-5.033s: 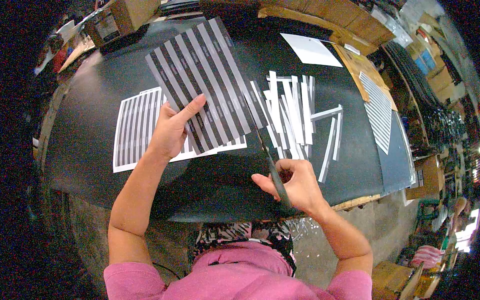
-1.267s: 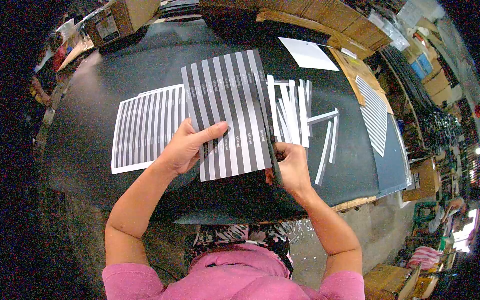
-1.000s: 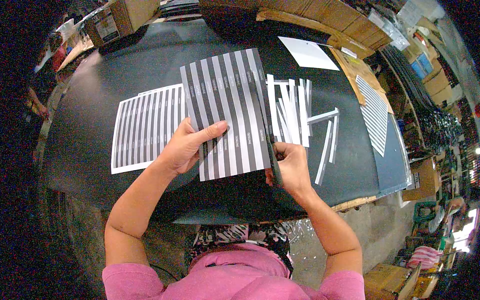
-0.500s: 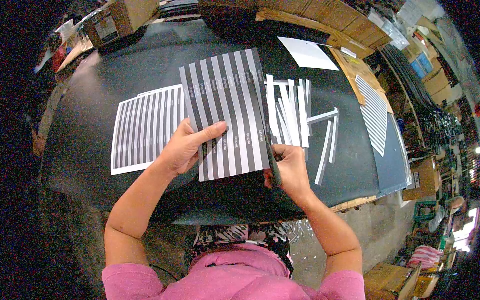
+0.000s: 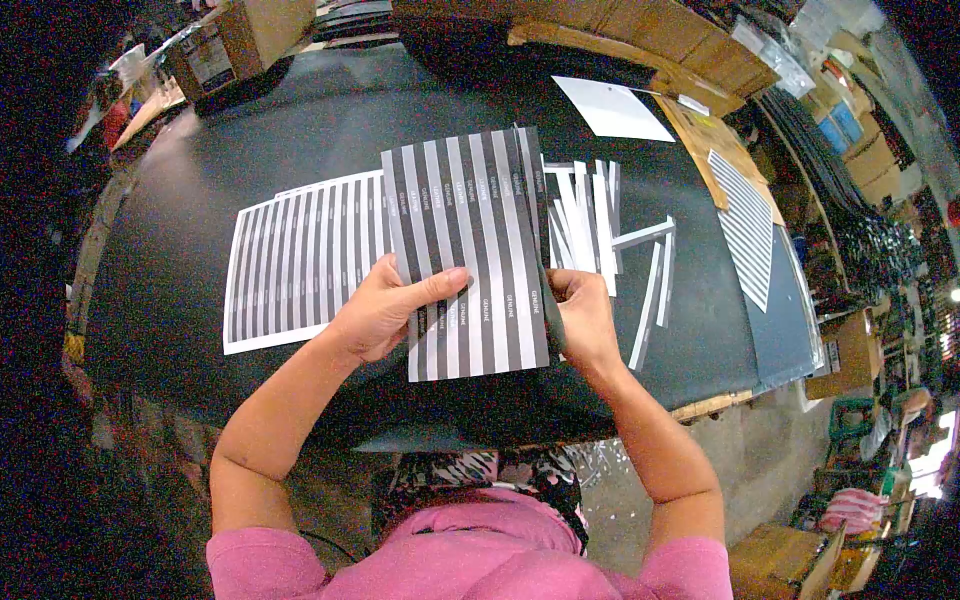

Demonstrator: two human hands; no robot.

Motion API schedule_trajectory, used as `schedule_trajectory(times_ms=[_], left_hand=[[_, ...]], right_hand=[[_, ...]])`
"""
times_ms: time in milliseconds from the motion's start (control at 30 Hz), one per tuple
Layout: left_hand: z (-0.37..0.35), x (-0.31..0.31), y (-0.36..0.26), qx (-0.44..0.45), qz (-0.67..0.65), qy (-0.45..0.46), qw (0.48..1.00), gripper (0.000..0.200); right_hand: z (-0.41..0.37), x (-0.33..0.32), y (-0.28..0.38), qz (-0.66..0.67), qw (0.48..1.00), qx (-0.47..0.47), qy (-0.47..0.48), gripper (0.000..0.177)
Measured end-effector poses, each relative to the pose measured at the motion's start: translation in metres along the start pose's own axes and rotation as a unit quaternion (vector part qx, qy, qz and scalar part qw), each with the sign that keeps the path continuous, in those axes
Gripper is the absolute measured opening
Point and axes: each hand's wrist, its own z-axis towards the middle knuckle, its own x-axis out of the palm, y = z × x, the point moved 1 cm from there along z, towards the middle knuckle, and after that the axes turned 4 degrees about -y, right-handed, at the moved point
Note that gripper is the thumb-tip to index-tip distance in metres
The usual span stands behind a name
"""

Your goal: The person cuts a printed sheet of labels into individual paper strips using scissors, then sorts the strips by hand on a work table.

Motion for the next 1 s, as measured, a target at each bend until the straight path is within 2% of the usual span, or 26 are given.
schedule_trajectory(times_ms=[633, 700, 767, 800, 900, 1000], left_hand=[[0.002, -0.005, 0.003, -0.003, 0.019, -0.003, 1.000, 0.025], [0.001, -0.005, 0.000, 0.027, 0.068, -0.019, 0.997, 0.028], [0.003, -0.010, -0.005, 0.052, 0.084, -0.056, 0.994, 0.030], [0.004, -0.016, -0.009, 0.077, 0.080, -0.072, 0.991, 0.031], [0.005, -0.022, -0.024, 0.156, 0.064, -0.144, 0.975, 0.028], [0.003, -0.025, -0.034, 0.189, 0.057, -0.147, 0.969, 0.027]], right_hand=[[0.004, -0.001, -0.015, -0.022, 0.999, -0.041, -0.023, 0.018], [0.000, -0.002, -0.008, -0.042, 0.998, -0.043, -0.021, 0.018], [-0.010, -0.004, 0.007, 0.058, 0.995, 0.075, 0.031, 0.022], [-0.010, -0.008, 0.003, 0.021, 0.994, 0.090, 0.050, 0.026], [-0.027, -0.011, 0.007, 0.004, 0.990, 0.102, 0.095, 0.027], [-0.046, -0.014, 0.005, -0.018, 0.987, 0.095, 0.127, 0.029]])
